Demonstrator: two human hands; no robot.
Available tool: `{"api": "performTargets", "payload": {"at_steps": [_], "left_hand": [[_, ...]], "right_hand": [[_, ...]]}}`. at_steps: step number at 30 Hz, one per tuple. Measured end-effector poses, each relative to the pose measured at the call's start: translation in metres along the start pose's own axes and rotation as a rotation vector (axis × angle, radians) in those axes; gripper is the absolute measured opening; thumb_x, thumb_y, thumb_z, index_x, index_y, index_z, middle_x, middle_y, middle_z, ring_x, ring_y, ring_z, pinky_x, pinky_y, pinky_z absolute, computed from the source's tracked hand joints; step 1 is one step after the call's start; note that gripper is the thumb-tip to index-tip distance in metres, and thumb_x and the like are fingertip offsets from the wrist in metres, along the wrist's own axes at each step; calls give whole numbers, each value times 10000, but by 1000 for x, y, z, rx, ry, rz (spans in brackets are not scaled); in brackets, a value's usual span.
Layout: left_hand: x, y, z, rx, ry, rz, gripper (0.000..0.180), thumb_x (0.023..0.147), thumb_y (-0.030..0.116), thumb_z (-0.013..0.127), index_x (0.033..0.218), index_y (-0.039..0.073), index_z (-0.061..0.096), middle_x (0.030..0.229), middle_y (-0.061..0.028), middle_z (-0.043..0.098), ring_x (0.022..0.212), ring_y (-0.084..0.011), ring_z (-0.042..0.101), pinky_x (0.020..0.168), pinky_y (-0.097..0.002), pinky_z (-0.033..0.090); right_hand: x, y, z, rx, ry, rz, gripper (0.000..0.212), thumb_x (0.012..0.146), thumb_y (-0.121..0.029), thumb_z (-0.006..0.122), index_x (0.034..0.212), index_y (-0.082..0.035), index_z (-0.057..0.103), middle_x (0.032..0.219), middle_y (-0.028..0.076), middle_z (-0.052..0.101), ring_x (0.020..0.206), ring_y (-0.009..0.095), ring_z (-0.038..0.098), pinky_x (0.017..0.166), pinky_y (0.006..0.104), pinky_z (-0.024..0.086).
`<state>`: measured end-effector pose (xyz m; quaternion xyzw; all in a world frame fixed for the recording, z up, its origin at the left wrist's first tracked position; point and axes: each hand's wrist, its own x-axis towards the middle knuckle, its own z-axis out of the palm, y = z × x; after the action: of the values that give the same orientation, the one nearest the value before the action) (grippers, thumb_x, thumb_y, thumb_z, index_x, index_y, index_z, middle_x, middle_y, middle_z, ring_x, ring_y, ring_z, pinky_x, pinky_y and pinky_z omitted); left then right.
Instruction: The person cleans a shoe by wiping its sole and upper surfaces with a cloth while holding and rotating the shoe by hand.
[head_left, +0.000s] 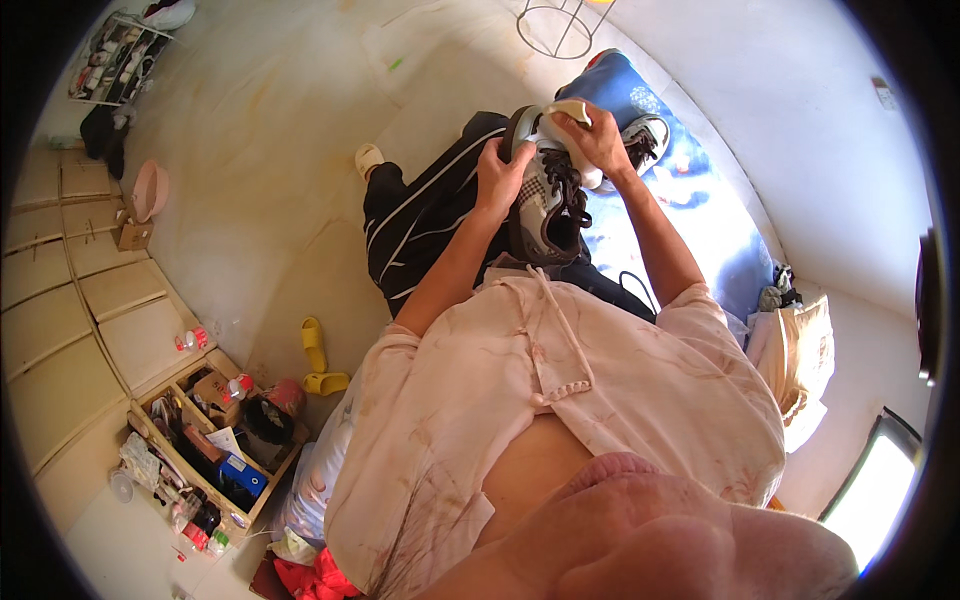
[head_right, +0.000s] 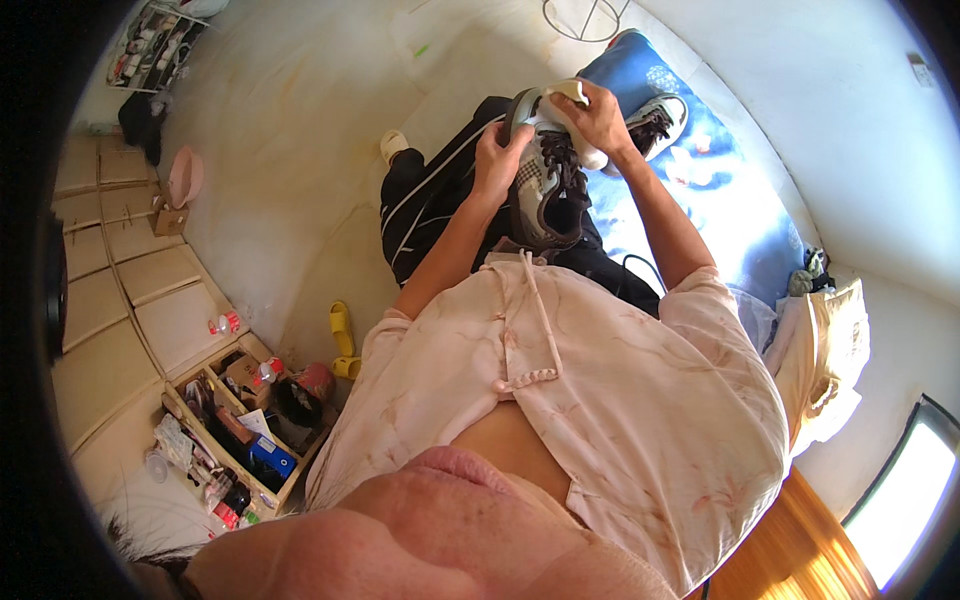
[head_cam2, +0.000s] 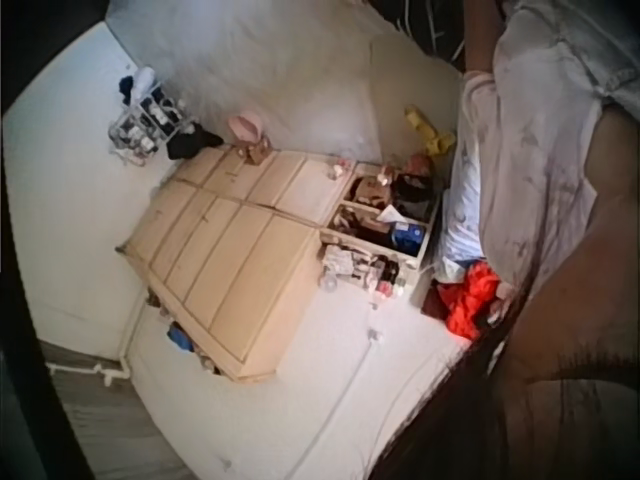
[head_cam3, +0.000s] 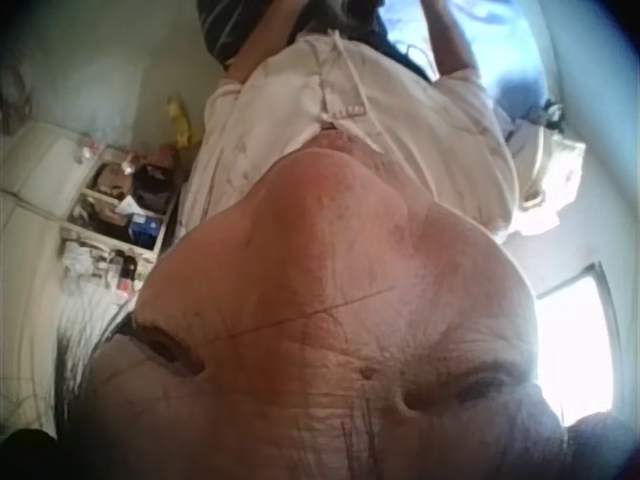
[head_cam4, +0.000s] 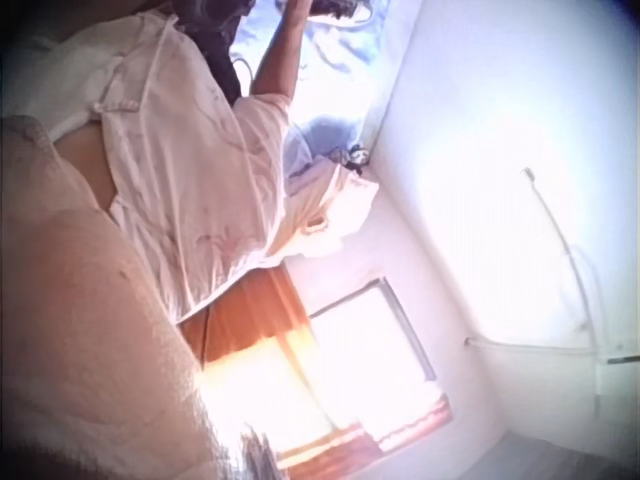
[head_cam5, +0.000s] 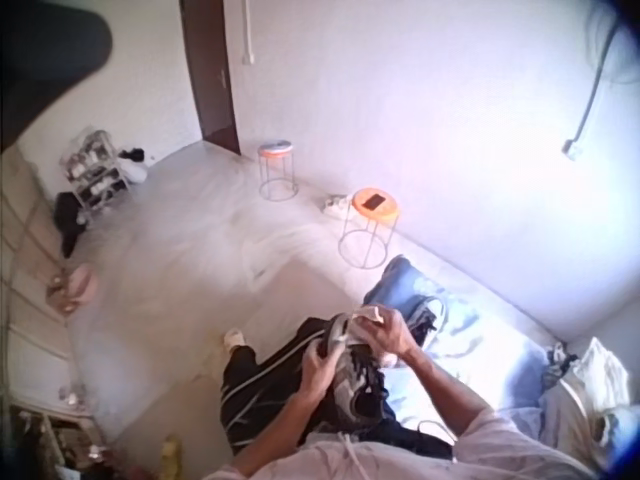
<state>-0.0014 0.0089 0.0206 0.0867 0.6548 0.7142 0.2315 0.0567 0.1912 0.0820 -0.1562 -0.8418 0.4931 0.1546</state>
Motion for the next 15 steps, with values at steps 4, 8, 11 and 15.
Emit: {"api": "performTargets", "payload": {"at_steps": [4, 8, 11, 15], "left_hand": [[11, -24, 2, 85, -27, 16, 595, 856, 385, 809, 1128, -114, 630, 999, -173, 715, 877, -232, 678, 792, -359, 542], [25, -45, 6, 80, -71, -37, 541, 898, 364, 792, 1126, -104, 646, 1004, -131, 710, 871, -157, 650, 783, -304, 538], [27, -51, -7, 76, -75, -86, 573, 893, 379, 801, 1144, -113, 649, 1000, -134, 719, 867, -164, 663, 767, -307, 545], [25, -39, -6, 15, -129, -147, 613, 866, 399, 824, 1156, -114, 657, 972, -140, 730, 849, -168, 679, 737, -321, 557]], "right_hand": [[24, 6, -3, -229, 115, -103, 244, 937, -215, 741, 1020, 13, 718, 882, 178, 738, 742, 265, 712, 686, 363, 555], [29, 31, 15, -411, -128, -352, 231, 916, -206, 735, 1018, -1, 699, 915, 216, 709, 808, 413, 702, 721, 458, 560], [19, 12, 26, -356, -357, -435, 278, 900, -193, 757, 1107, -16, 699, 972, 201, 718, 831, 388, 716, 737, 437, 575], [45, 31, 4, -467, -151, -309, 230, 894, -194, 756, 1031, -17, 706, 986, 192, 728, 825, 355, 735, 736, 424, 576]]}}
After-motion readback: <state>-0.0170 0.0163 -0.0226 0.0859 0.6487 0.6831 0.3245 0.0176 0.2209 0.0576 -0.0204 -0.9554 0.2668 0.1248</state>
